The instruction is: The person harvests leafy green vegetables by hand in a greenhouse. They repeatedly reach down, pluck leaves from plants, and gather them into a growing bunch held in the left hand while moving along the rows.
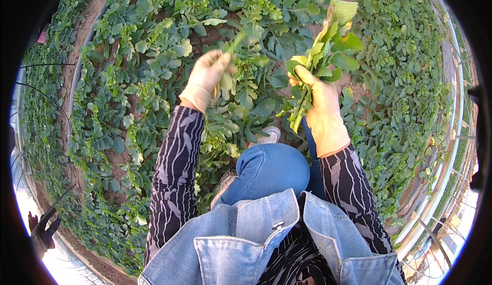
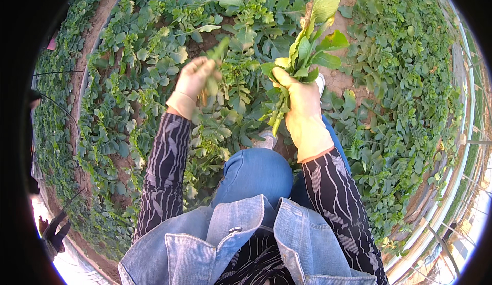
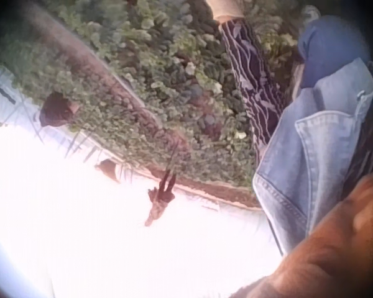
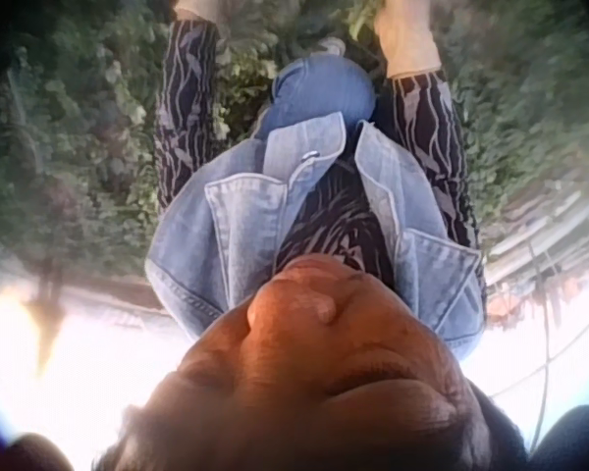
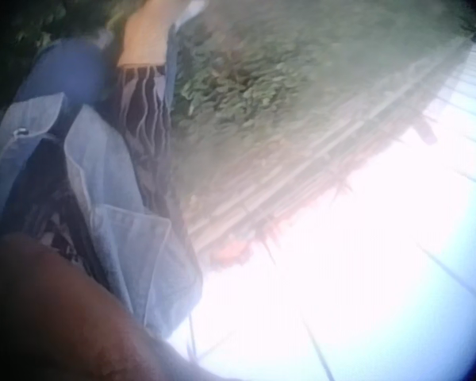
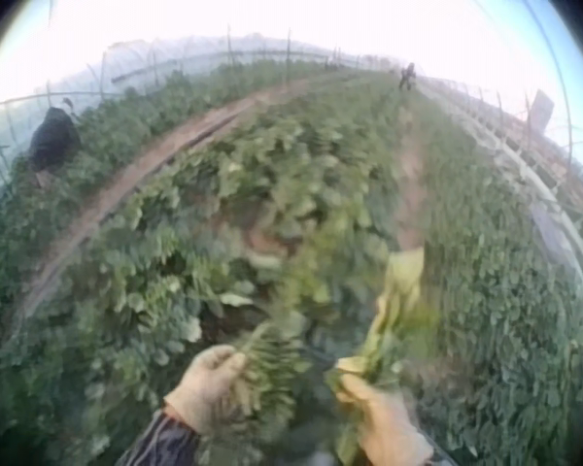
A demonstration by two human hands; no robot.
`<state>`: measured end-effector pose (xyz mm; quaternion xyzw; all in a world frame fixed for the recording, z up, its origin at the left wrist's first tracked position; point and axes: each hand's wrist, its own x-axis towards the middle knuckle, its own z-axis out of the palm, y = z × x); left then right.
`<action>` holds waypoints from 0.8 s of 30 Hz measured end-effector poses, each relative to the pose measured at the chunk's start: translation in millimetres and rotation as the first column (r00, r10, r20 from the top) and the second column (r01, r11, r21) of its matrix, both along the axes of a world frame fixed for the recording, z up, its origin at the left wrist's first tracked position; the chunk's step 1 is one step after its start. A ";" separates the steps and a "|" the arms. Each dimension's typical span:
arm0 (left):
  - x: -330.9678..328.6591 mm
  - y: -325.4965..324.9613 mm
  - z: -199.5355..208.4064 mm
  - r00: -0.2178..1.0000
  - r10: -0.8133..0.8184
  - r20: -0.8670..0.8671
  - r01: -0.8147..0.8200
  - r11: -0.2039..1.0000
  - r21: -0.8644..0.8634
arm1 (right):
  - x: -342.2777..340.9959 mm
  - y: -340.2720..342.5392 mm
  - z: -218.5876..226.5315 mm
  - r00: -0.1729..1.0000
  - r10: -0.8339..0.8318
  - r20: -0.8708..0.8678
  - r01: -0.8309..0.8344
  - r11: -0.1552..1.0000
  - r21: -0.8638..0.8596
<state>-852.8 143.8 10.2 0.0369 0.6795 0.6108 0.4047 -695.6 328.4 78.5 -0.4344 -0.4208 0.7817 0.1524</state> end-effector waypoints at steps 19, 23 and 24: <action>27.7 20.9 -18.9 0.960 -0.183 -0.210 0.244 0.917 0.315 | -5.2 7.5 -0.8 0.985 -0.151 -0.088 0.155 0.987 0.045; 80.0 -10.5 -63.5 0.315 -0.831 -0.457 0.760 0.510 -0.402 | 1.0 14.9 -2.1 0.982 -0.160 -0.102 0.165 0.986 0.038; 84.6 -20.1 -68.9 -0.061 -0.904 -0.423 0.660 0.281 -0.697 | 1.5 13.6 -3.5 0.982 -0.156 -0.108 0.159 0.987 0.027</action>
